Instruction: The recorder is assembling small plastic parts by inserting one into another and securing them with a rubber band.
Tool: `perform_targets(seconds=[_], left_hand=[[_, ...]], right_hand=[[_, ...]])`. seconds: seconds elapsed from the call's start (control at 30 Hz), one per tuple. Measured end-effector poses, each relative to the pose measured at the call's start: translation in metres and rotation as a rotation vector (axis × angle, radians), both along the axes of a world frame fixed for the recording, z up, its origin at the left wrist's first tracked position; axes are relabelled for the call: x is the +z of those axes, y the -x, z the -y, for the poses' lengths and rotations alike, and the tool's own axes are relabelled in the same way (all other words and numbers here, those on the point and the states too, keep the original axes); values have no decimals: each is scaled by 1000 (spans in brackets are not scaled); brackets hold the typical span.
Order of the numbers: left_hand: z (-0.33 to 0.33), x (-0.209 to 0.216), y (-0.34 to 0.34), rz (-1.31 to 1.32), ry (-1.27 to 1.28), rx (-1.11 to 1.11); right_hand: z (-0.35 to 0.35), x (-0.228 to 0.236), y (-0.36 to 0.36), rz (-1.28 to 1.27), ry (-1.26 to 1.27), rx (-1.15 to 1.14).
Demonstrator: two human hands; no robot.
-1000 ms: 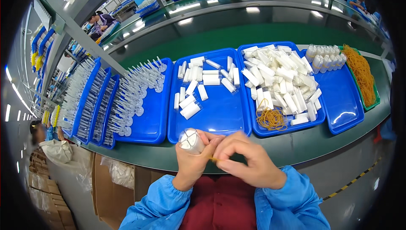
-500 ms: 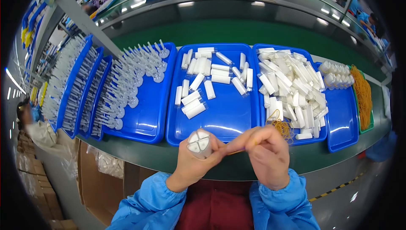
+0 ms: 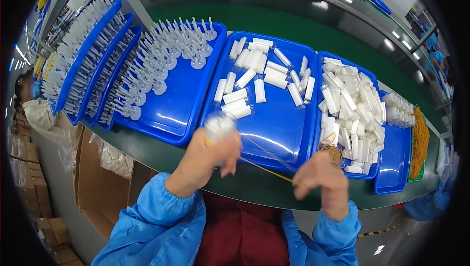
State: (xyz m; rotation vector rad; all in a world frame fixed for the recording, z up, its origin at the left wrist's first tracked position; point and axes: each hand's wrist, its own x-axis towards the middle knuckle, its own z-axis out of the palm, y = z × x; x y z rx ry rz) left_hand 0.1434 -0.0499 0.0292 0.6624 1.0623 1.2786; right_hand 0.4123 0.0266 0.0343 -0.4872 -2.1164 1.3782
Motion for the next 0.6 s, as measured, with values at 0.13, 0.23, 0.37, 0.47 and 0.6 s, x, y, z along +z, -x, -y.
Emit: perform_targets(seconds=[0.13,0.23,0.37,0.47,0.6], left_hand=[[-8,-2,-39,-259,-241,382],[-1,-6,-61,-763,-607,122],[6,-14,-62,-945,-789,-27],[8,-13,-49,-909,-504,101],[4,-22,-50,-957,-564,17]], right_hand=[[14,7,37,-811,686,-199],[10,16,74,-554,419,-804],[-5,-23,63,-257,312,-457],[1,-28,47,-263,245,-189],[12,-2,50,-14,-299,-94]])
